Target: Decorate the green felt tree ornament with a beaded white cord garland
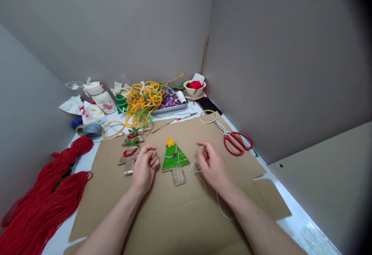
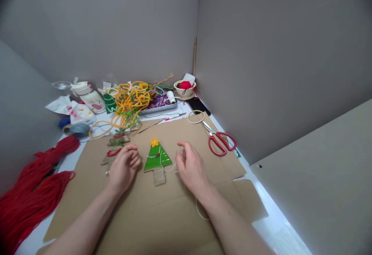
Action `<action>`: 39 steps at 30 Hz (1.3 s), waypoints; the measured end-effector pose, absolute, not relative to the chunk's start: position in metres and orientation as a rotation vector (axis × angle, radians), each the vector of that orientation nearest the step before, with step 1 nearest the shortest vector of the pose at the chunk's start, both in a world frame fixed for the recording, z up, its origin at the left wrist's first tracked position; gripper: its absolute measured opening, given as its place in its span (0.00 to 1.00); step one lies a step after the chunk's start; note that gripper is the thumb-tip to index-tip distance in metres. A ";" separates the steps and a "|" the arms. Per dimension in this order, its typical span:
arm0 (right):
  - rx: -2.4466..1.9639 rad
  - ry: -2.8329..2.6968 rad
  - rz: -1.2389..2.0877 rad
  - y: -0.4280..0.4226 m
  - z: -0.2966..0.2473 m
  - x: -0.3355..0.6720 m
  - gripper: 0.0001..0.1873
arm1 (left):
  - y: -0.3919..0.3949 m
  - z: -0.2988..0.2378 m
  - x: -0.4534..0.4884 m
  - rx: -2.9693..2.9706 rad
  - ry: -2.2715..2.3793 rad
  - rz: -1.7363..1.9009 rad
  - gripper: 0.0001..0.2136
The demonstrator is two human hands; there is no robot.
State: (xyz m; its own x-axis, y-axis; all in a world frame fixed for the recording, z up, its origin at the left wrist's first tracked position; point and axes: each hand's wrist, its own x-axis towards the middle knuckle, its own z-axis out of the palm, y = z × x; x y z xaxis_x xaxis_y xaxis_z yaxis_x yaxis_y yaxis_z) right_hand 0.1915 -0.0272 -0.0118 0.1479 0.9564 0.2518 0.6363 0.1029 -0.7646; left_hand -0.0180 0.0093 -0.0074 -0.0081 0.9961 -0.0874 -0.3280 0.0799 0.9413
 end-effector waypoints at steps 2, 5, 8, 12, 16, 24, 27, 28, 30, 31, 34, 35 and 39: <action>-1.578 -1.465 0.518 -0.028 -0.008 0.194 0.14 | 0.014 -0.007 -0.019 0.622 0.812 1.233 0.04; -1.493 -1.447 0.535 -0.027 -0.007 0.196 0.15 | 0.017 -0.007 -0.020 0.431 0.696 1.136 0.06; -1.418 -1.489 0.563 -0.025 -0.011 0.199 0.18 | 0.016 -0.008 -0.020 0.329 0.641 1.091 0.06; -1.370 -1.462 0.595 -0.023 -0.013 0.204 0.20 | 0.015 -0.009 -0.022 0.262 0.590 1.087 0.09; -1.397 -1.443 0.468 -0.023 0.008 0.214 0.18 | 0.017 -0.009 -0.025 0.154 0.547 1.063 0.12; -1.349 -1.488 0.633 -0.004 0.053 0.223 0.21 | 0.021 -0.004 -0.029 0.066 0.487 1.037 0.21; -1.445 -1.506 0.745 0.007 0.040 0.217 0.20 | 0.021 -0.004 -0.028 0.124 0.492 1.051 0.21; -1.502 -1.514 0.744 0.009 0.035 0.215 0.19 | 0.021 -0.004 -0.027 0.155 0.509 1.055 0.21; -1.573 -1.536 0.750 0.011 0.025 0.210 0.19 | 0.021 -0.006 -0.027 0.216 0.561 1.060 0.20; -1.578 -1.558 0.772 0.010 0.020 0.208 0.19 | 0.021 -0.007 -0.027 0.237 0.592 1.058 0.18; -1.491 -1.649 0.850 0.009 0.006 0.200 0.21 | 0.020 -0.012 -0.028 0.277 0.641 1.047 0.10; -1.457 -1.668 0.863 0.008 0.001 0.197 0.21 | 0.019 -0.014 -0.028 0.295 0.635 1.041 0.07; -1.391 -1.605 0.872 0.008 -0.014 0.187 0.12 | 0.015 -0.018 -0.025 0.368 0.564 1.001 0.05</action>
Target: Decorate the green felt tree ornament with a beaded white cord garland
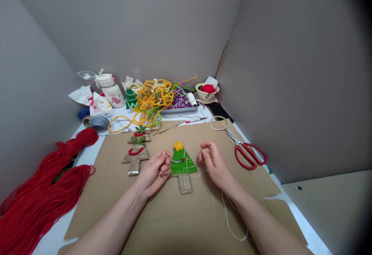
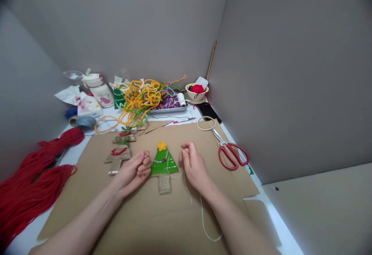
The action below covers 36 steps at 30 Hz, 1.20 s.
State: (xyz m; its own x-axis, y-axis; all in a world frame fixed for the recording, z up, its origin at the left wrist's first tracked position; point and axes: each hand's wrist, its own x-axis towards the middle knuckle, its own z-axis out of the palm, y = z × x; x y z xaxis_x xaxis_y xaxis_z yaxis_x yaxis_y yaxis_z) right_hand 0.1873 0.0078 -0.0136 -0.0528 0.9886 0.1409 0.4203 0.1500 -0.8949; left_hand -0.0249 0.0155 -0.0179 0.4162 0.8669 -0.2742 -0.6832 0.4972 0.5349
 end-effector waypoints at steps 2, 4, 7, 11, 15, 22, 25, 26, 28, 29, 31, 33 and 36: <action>-1.372 -1.592 0.878 0.007 -0.017 0.185 0.08 | 0.014 -0.018 -0.022 0.377 0.550 0.961 0.06; -1.364 -1.608 0.858 0.006 -0.018 0.185 0.07 | 0.012 -0.018 -0.020 0.370 0.558 0.925 0.06; -1.356 -1.630 0.741 0.006 -0.018 0.187 0.06 | 0.012 -0.015 -0.018 0.355 0.598 0.900 0.05; -1.262 -1.654 0.603 0.007 -0.017 0.188 0.08 | 0.013 -0.013 -0.019 0.342 0.632 0.907 0.07; -1.228 -1.644 0.603 0.007 -0.016 0.188 0.08 | 0.013 -0.013 -0.020 0.346 0.627 0.913 0.05; -1.176 -1.682 0.621 0.006 -0.017 0.186 0.08 | 0.015 -0.011 -0.018 0.331 0.614 0.911 0.04; -1.189 -1.674 0.631 0.005 -0.016 0.186 0.08 | 0.015 -0.010 -0.020 0.312 0.586 0.903 0.04; -1.193 -1.669 0.635 0.005 -0.016 0.186 0.08 | 0.015 -0.010 -0.021 0.304 0.575 0.895 0.04; -1.195 -1.663 0.645 0.005 -0.015 0.187 0.08 | 0.014 -0.006 -0.023 0.274 0.555 0.871 0.05; -1.193 -1.661 0.650 0.005 -0.015 0.187 0.08 | 0.014 -0.003 -0.025 0.253 0.551 0.855 0.04; -1.183 -1.657 0.659 0.005 -0.014 0.188 0.08 | 0.018 0.010 -0.026 0.217 0.565 0.810 0.03; -1.166 -1.649 0.668 0.004 -0.014 0.188 0.08 | 0.030 0.029 -0.023 0.217 0.616 0.761 0.01; -1.136 -1.663 0.697 0.003 -0.014 0.188 0.09 | 0.070 0.057 -0.007 0.327 0.764 0.765 0.04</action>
State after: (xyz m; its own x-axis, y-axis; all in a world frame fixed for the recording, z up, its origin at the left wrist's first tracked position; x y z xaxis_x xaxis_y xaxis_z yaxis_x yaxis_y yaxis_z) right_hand 0.1882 0.0030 -0.0136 -0.0962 0.9141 0.3939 0.3598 0.4009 -0.8425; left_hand -0.0068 0.0704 0.0572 0.4752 0.7243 -0.4996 -0.4999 0.6895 0.5241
